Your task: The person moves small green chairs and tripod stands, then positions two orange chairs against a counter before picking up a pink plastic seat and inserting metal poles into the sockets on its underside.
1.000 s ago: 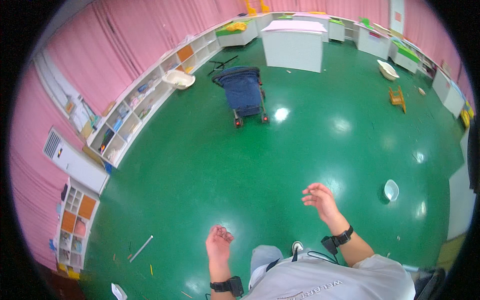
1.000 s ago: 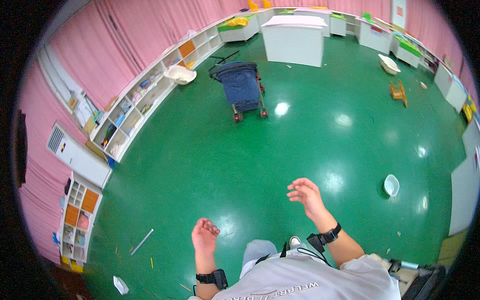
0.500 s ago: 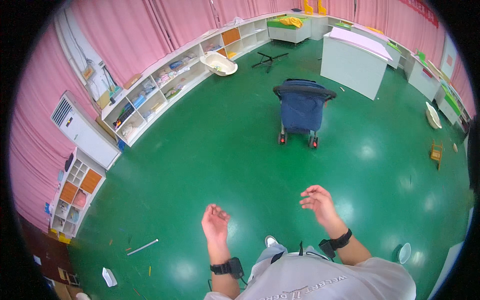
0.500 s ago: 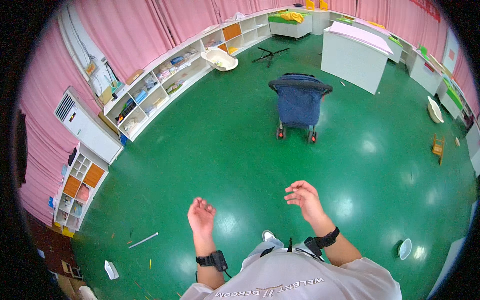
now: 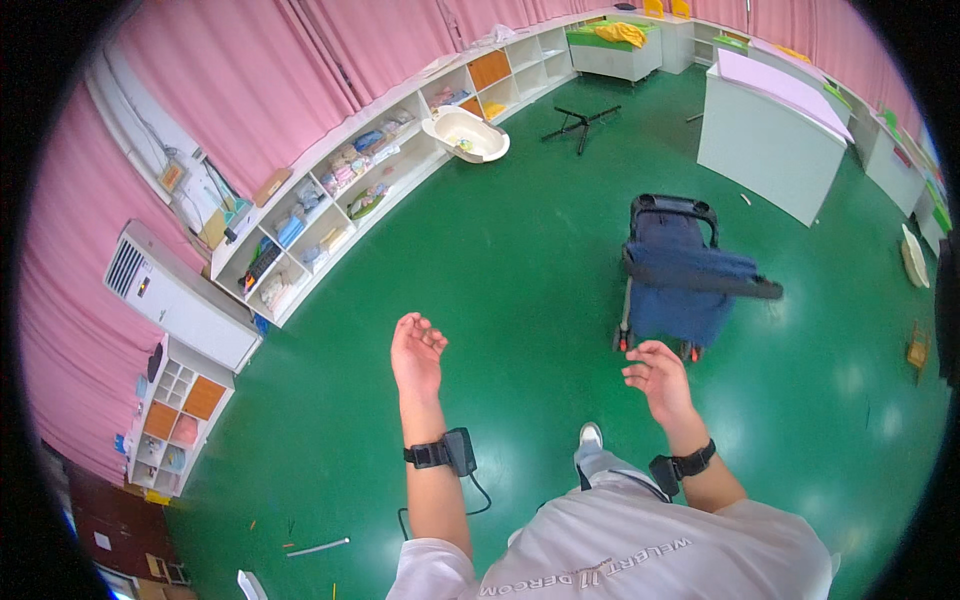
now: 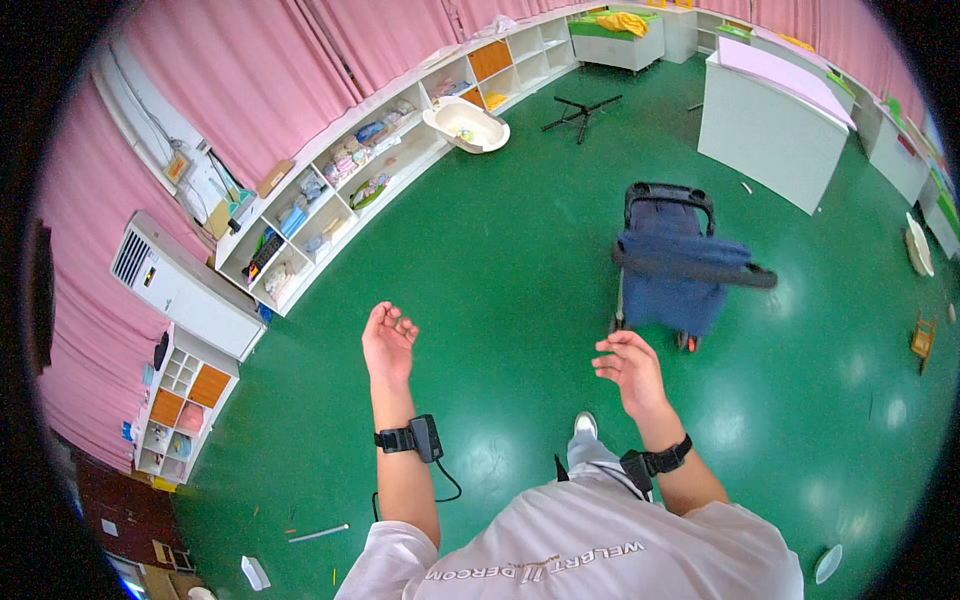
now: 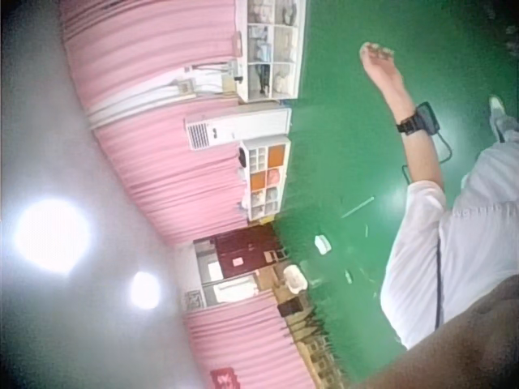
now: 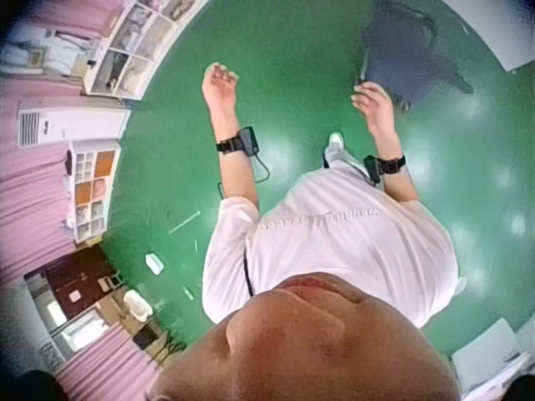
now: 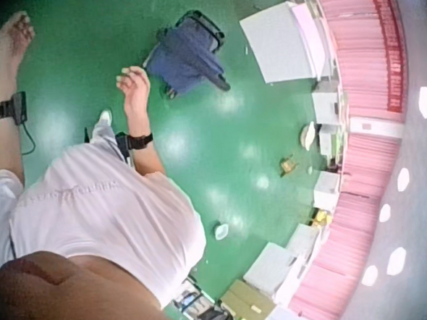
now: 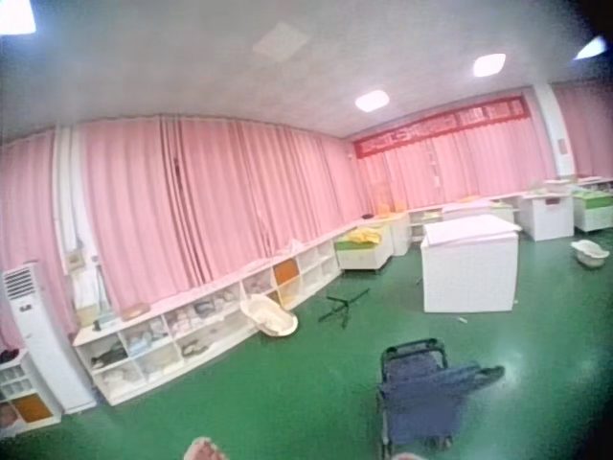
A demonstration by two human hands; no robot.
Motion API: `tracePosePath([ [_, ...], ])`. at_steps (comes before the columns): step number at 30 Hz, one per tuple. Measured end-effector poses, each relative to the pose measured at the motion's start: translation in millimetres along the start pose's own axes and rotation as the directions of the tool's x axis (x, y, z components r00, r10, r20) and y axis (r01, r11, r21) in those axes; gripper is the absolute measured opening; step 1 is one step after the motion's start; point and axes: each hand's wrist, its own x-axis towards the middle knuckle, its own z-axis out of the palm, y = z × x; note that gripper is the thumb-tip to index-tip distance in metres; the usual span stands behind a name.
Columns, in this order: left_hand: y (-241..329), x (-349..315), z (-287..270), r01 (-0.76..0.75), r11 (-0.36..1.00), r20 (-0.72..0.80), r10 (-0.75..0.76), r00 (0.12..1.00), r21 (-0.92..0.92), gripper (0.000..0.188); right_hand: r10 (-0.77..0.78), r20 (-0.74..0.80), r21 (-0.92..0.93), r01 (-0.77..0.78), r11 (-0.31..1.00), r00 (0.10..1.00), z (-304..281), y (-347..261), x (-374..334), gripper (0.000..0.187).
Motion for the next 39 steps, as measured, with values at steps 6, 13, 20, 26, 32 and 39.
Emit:
tracePosePath([
  [6,33.1,204.4,24.8,-0.077,0.996,0.02,0.078,0.997,-0.038,0.011,0.003,0.092,-0.024,-0.001,1.0,0.996,71.8,-33.9,214.8,0.016],
  [13,84.1,480.9,64.0,-0.197,0.941,0.2,0.256,0.946,-0.274,0.016,-0.062,0.145,-0.021,0.065,0.998,0.987,128.6,-54.2,439.3,0.011],
  [20,44.4,709.3,121.9,-0.041,0.989,0.311,0.083,0.947,-0.14,0.016,-0.155,-0.186,0.003,0.159,0.987,0.97,93.9,-63.1,597.2,0.013],
  [26,-57.0,861.9,173.1,0.134,0.98,0.366,-0.18,0.913,0.15,0.013,-0.23,-0.491,0.049,0.29,0.956,0.841,63.1,-97.7,685.9,0.013],
  [32,-142.4,1000.0,224.2,0.176,0.938,0.39,-0.289,0.874,0.3,0.012,-0.24,-0.656,0.017,0.332,0.943,0.716,6.6,-125.2,807.6,0.014],
  [39,-223.3,1132.3,281.2,0.176,0.937,0.277,-0.263,0.924,0.303,0.014,-0.218,-0.624,0.059,0.323,0.945,0.751,-36.5,-208.9,1036.8,0.016],
])
